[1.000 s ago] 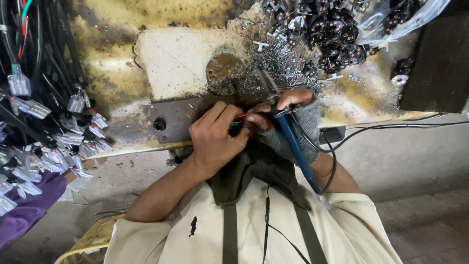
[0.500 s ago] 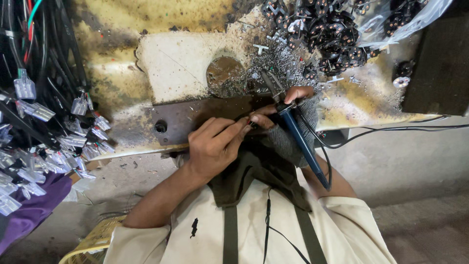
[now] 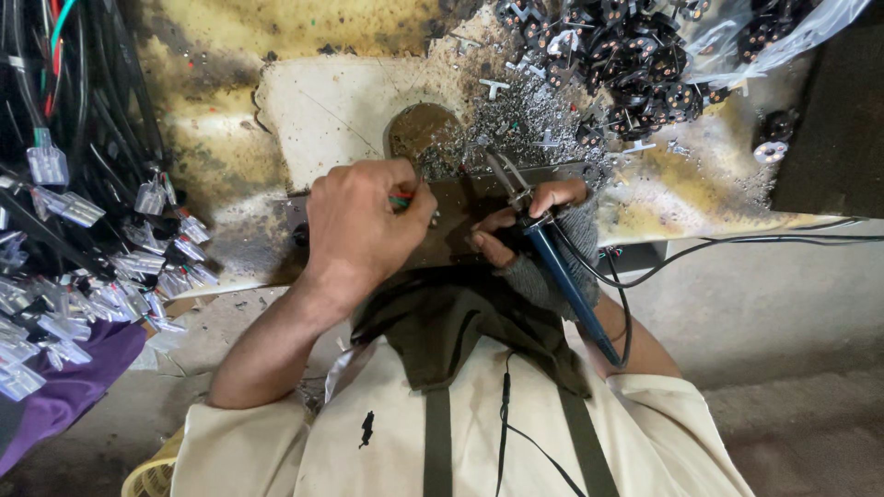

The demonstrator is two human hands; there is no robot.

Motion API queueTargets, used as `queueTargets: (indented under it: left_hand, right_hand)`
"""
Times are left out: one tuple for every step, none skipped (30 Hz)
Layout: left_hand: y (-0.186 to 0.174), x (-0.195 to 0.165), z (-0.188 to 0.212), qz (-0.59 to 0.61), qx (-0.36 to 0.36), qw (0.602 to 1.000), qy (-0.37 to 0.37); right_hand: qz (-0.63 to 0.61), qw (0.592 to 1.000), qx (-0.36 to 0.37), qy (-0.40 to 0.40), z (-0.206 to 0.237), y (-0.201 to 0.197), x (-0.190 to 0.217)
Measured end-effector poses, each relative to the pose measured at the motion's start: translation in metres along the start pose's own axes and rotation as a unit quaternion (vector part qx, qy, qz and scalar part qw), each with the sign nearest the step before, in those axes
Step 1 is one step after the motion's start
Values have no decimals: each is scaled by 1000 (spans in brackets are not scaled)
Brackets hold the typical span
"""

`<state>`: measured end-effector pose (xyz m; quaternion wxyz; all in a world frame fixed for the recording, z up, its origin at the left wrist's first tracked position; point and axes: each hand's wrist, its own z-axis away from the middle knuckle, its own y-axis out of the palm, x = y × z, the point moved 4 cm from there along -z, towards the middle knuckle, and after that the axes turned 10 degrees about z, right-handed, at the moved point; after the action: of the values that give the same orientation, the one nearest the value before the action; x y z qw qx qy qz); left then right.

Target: The person uses a soldering iron to join small wires to a black plastic connector on a metal workbench. They repeatedly heat the wire ends and apply solder to secure connections, handling multiple wire pairs throughout the clip.

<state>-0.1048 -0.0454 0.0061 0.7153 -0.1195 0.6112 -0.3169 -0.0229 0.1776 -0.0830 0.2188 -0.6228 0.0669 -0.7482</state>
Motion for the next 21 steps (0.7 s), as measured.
queueTargets:
  left_hand:
    - [4,-2,1,24,62,998,-14]
    - [3,-6,4,40,50,998,0]
    - [5,-11,10,55,39,998,15]
    - [8,-15,18,71,29,997,29]
    - [11,-15,25,86,-7,996,18]
    - [16,-15,33,100,-43,994,7]
    - [21,-13,40,113,-80,990,-3]
    - [27,-11,46,114,-102,988,10]
    - [33,-9,51,116,-124,985,23]
    - [38,-6,54,117,-146,982,37]
    - [42,-6,58,81,-161,982,63]
    - [46,-6,61,45,-175,980,88]
    - [48,-8,63,9,-187,976,113]
    - [49,-9,64,9,-181,977,110]
    - [50,-12,65,8,-176,978,109]
    - [49,-15,64,8,-171,979,109]
    - [47,-17,63,59,-154,982,93]
    - [43,-20,61,109,-135,982,76]
    - [39,-22,58,159,-117,978,59]
    - [35,-22,54,185,-76,979,37]
    - [30,-21,50,211,-35,977,15]
  right_hand:
    - [9,1000,20,-13,3,4,-7]
    - [17,999,41,-27,6,8,-13]
    - [25,997,61,-40,8,13,-18]
    - [33,995,82,-52,10,16,-22]
    - [-100,981,151,66,14,24,-31]
    - [-167,961,184,121,17,27,-34]
    - [-192,957,179,124,17,26,-32]
    - [-185,967,145,93,14,24,-27]
    - [-183,976,103,61,11,17,-21]
    - [-184,980,64,41,7,13,-15]
    - [-304,944,79,103,3,14,-14]
    - [-430,884,80,168,0,18,-11]
    - [-602,721,142,311,3,29,-9]
    - [-499,833,128,200,-4,24,-1]
    - [-379,916,108,81,-8,19,9]
    - [-243,965,84,-41,-9,15,20]
    - [-206,975,68,-57,-8,13,24]
    - [-168,982,53,-72,-7,10,26]
    - [-130,987,39,-87,-6,8,27]
    - [-73,992,33,-95,-5,5,26]
    - [-15,994,29,-103,-7,2,24]
